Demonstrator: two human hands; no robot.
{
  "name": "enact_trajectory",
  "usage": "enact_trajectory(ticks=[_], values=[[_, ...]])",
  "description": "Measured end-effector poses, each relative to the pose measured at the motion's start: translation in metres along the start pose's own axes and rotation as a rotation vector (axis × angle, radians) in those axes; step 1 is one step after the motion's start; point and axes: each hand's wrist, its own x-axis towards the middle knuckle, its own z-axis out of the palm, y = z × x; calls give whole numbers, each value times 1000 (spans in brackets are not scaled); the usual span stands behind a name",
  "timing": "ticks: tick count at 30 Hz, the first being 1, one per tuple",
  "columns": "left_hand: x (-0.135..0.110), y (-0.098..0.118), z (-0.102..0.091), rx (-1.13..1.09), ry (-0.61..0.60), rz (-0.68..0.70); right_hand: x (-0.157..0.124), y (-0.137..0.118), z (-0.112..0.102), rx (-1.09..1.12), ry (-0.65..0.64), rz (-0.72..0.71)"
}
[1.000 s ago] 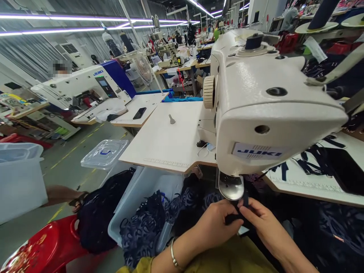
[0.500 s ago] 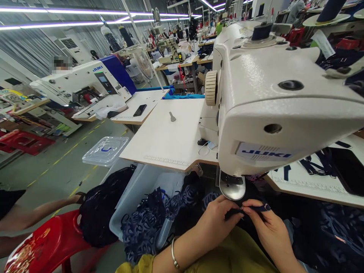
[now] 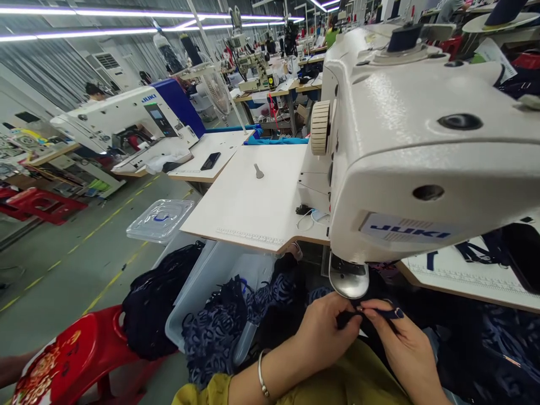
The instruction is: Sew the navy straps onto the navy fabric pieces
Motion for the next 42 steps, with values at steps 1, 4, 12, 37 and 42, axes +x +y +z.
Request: enact_trajectory(ticks=[1,4,12,37,42], values=[[-1,0,0,20,9,8,0,1,-1,29,-12,23],[-6,2,-2,78,25,62,0,1,-6,125,-106,82],[-8,7,-9,373,96,435,1,-5,-6,291,-42,-226],[14,35,-46,347,-106,300,23,-46,-19,2,-159,2],[30,21,-51,593,121,401,46,-47,-4,-109,-114,-111]])
